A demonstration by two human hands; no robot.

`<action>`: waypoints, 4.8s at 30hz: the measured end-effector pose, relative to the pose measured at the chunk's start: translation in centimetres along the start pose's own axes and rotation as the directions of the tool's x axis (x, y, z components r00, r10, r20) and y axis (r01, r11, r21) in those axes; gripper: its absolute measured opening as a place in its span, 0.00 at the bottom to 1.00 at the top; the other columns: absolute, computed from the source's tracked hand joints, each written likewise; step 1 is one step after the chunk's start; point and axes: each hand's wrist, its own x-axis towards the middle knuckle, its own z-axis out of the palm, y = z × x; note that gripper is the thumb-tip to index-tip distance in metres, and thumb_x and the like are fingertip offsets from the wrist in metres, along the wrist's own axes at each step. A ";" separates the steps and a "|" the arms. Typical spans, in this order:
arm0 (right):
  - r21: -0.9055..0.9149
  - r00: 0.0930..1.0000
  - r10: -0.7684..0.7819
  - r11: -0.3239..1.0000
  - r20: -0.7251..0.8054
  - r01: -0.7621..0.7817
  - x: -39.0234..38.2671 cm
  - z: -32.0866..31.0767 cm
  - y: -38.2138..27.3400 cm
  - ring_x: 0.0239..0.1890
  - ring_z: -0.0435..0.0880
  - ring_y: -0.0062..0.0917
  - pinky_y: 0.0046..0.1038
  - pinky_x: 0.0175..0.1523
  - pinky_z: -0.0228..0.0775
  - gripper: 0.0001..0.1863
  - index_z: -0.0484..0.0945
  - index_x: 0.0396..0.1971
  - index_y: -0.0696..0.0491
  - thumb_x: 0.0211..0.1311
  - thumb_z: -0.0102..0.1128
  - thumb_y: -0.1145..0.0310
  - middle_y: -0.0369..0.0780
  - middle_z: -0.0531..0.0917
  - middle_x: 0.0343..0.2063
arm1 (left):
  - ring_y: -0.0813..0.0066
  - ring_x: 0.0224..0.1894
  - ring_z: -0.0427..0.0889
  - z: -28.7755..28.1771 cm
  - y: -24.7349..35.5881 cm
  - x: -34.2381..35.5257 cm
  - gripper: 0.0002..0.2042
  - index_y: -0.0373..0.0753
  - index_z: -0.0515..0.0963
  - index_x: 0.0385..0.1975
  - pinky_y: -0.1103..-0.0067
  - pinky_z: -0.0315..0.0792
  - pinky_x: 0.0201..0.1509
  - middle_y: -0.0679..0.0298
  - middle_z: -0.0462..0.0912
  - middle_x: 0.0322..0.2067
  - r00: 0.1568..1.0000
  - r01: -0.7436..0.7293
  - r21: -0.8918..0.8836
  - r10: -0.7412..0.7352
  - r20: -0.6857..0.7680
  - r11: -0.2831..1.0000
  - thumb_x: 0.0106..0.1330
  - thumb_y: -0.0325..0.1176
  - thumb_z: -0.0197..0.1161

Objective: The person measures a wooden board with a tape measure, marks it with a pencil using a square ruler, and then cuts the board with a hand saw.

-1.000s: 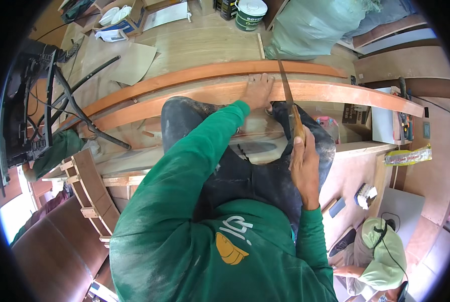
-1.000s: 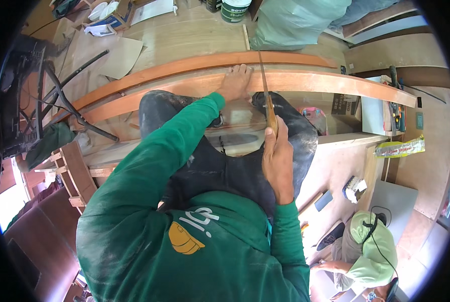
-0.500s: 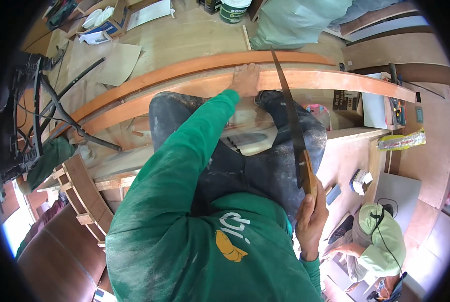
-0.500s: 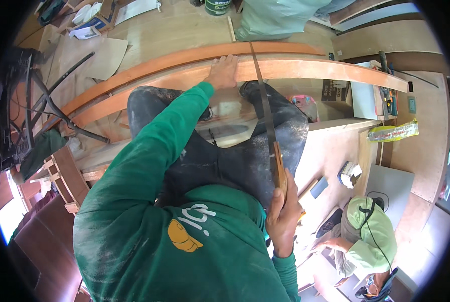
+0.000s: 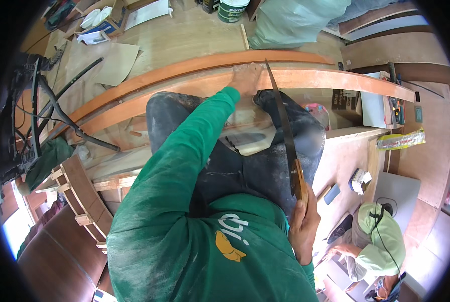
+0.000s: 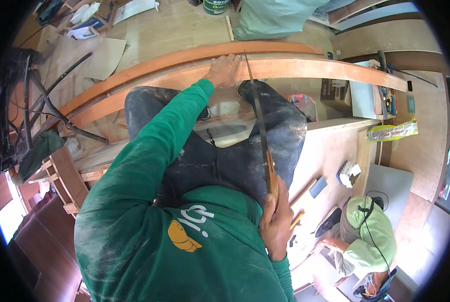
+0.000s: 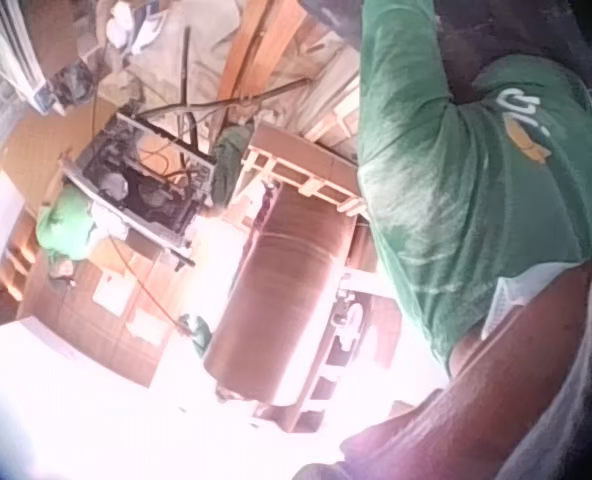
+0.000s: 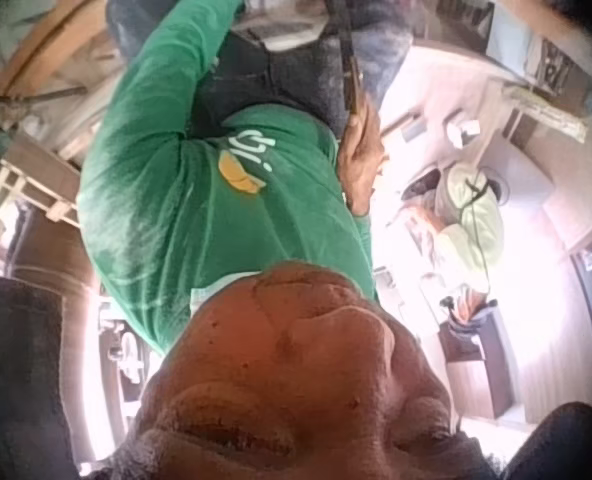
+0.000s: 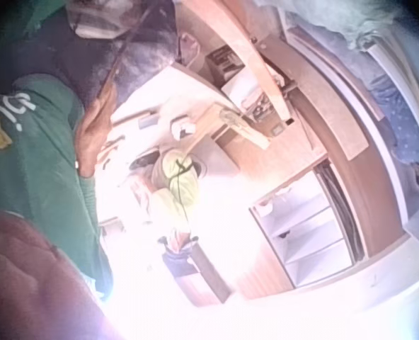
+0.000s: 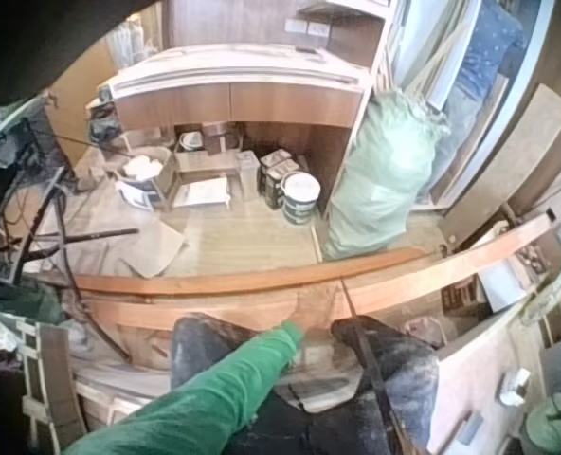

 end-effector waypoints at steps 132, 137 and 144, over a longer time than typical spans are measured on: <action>-0.142 0.965 -0.261 0.956 -0.007 0.257 6.7 2.5 -1.3 0.49 0.89 0.53 0.43 0.51 0.80 0.24 0.69 0.71 0.55 0.85 0.45 0.59 0.58 0.86 0.50 | 0.45 0.75 0.66 -1.5 -0.5 -0.3 0.47 0.42 0.63 0.74 0.39 0.59 0.71 0.54 0.66 0.74 0.997 0.068 -0.169 -0.071 -0.009 0.983 0.49 0.32 0.77; -0.045 0.921 -0.384 0.923 -0.071 0.382 18.9 9.0 -2.8 0.49 0.84 0.62 0.52 0.47 0.76 0.21 0.70 0.68 0.54 0.83 0.47 0.62 0.60 0.85 0.45 | 0.45 0.73 0.69 -2.9 -0.9 -0.8 0.48 0.42 0.63 0.74 0.38 0.60 0.69 0.53 0.69 0.72 0.999 0.054 -0.173 -0.051 0.019 0.984 0.48 0.34 0.79; -0.034 0.902 -0.419 0.908 -0.105 0.418 19.5 9.4 -1.4 0.46 0.83 0.63 0.60 0.47 0.76 0.23 0.70 0.66 0.54 0.82 0.46 0.56 0.60 0.84 0.47 | 0.45 0.64 0.79 4.3 -4.7 2.0 0.29 0.35 0.76 0.62 0.51 0.72 0.67 0.45 0.82 0.59 0.858 -0.274 -0.155 0.168 -0.486 0.949 0.60 0.37 0.72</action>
